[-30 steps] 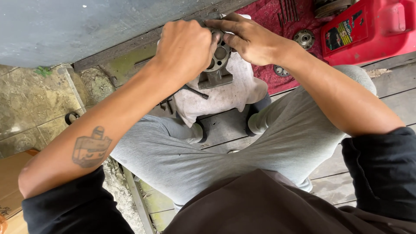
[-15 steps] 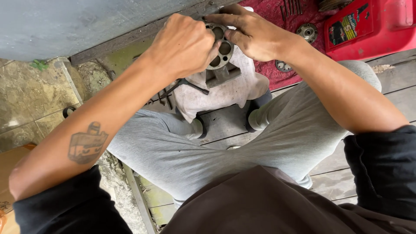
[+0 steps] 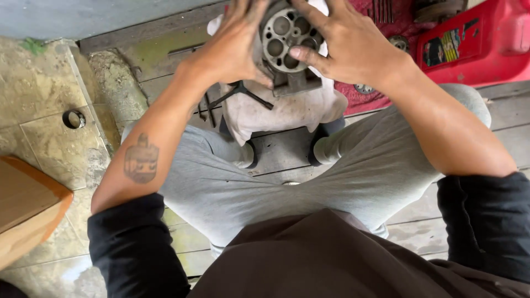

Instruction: Disassembling and cleaning a mechanical engine component using a metal rod and manual inspection

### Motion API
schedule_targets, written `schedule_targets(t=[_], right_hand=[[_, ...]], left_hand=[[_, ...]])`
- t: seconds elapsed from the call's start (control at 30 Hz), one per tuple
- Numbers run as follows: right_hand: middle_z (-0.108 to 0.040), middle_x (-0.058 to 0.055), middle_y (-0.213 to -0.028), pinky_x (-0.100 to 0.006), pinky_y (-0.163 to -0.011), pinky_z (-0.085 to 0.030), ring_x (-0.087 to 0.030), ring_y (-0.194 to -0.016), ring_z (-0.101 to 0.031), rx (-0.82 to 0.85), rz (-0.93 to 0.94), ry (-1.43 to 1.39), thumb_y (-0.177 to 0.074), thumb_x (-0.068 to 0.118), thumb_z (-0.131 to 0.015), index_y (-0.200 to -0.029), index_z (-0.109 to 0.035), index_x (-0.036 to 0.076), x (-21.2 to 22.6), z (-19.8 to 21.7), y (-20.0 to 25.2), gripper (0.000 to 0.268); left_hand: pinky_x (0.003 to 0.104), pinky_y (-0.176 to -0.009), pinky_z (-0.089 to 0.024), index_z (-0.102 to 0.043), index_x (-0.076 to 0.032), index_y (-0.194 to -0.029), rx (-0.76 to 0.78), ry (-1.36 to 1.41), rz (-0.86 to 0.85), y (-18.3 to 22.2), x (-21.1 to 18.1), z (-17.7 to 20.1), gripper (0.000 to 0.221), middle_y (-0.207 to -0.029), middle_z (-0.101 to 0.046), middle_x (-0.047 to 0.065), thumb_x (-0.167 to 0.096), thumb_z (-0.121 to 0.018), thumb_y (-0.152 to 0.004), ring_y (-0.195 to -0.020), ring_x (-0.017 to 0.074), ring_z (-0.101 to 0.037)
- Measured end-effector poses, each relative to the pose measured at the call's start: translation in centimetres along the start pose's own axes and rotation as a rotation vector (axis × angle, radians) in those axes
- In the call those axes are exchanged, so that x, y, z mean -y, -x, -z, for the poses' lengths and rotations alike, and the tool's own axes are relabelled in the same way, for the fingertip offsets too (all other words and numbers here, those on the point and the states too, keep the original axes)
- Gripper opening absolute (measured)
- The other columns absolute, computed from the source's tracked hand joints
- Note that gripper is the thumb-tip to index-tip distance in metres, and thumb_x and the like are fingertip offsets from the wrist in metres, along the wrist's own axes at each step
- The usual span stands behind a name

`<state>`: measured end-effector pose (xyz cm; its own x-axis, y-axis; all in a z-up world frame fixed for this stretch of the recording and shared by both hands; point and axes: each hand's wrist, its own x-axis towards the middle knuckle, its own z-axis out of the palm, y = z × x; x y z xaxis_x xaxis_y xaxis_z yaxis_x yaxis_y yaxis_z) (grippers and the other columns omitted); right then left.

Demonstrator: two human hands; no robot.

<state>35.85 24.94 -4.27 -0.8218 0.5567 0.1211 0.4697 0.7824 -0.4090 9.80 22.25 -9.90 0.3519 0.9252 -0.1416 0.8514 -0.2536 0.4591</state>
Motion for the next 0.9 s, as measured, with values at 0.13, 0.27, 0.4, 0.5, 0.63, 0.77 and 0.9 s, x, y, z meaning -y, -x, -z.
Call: schedule_targets(t=[0.13,0.27,0.4,0.5,0.63,0.77,0.9], right_hand=[[-0.054,-0.029,-0.13,-0.051,-0.095,-0.051,-0.044,-0.11,-0.058,-0.258,0.126,0.163,-0.104,0.025,-0.082,-0.136,-0.068,-0.011,0.5,-0.6,-0.4,0.049],[-0.062,-0.013,-0.111,-0.04,-0.081,-0.054,-0.029,-0.089,-0.062,-0.357,0.155,0.446,-0.096,0.037,-0.095,-0.106,-0.066,0.002,0.9,0.2,-0.3,0.047],[-0.067,-0.004,-0.091,-0.03,-0.07,-0.05,-0.017,-0.069,-0.059,-0.204,0.181,0.574,-0.109,0.034,-0.086,-0.096,-0.076,0.008,0.7,0.7,-0.9,0.031],[-0.069,-0.006,-0.092,-0.03,-0.078,-0.055,-0.019,-0.08,-0.063,-0.126,0.259,0.526,-0.111,0.022,-0.08,-0.096,-0.073,0.005,0.5,1.2,-1.7,0.024],[-0.069,0.007,-0.103,-0.018,-0.088,-0.053,-0.006,-0.091,-0.063,0.032,0.443,0.837,-0.114,0.032,-0.067,-0.094,-0.067,0.017,1.4,3.2,-2.9,0.025],[-0.058,0.018,-0.099,-0.01,-0.09,-0.046,0.004,-0.096,-0.056,0.155,0.501,1.222,-0.117,0.043,-0.055,-0.098,-0.058,0.029,3.6,6.0,-3.6,0.023],[-0.058,0.018,-0.102,-0.011,-0.089,-0.047,0.002,-0.094,-0.056,0.244,0.594,1.311,-0.1,0.022,-0.061,-0.1,-0.062,0.03,3.4,6.4,-4.0,0.008]], left_hand=[[0.06,-0.116,-0.041,-0.017,-0.008,-0.158,-0.132,0.005,-0.235,-1.3,0.7,-0.2,0.147,-0.159,-0.041,0.023,-0.035,-0.11,-0.047,-0.141,0.0444,-0.047],[0.057,-0.11,-0.047,-0.027,-0.001,-0.154,-0.159,-0.034,-0.233,-1.0,0.3,0.2,0.138,-0.152,-0.046,0.028,-0.041,-0.107,-0.05,-0.133,0.0455,-0.054],[0.051,-0.105,-0.046,-0.045,0.004,-0.145,-0.211,0.082,-0.289,-0.4,0.1,0.9,0.12,-0.139,-0.061,0.024,-0.034,-0.106,-0.049,-0.12,0.0417,-0.062],[0.049,-0.103,-0.048,-0.047,0.005,-0.145,-0.214,0.091,-0.303,-0.6,0.3,0.9,0.119,-0.134,-0.065,0.026,-0.034,-0.104,-0.048,-0.114,0.0413,-0.065],[0.049,-0.104,-0.051,-0.04,0.0,-0.153,-0.169,0.005,-0.232,-0.8,0.6,0.4,0.128,-0.136,-0.06,0.028,-0.037,-0.102,-0.047,-0.113,0.0427,-0.063],[0.041,-0.084,-0.059,-0.041,0.005,-0.151,-0.185,0.065,-0.265,-0.7,0.9,0.3,0.126,-0.11,-0.074,0.025,-0.033,-0.104,-0.048,-0.088,0.0334,-0.072],[0.04,-0.093,-0.059,-0.041,0.007,-0.15,-0.163,0.054,-0.232,-0.7,0.3,0.5,0.125,-0.124,-0.066,0.029,-0.038,-0.102,-0.051,-0.098,0.0369,-0.069]])
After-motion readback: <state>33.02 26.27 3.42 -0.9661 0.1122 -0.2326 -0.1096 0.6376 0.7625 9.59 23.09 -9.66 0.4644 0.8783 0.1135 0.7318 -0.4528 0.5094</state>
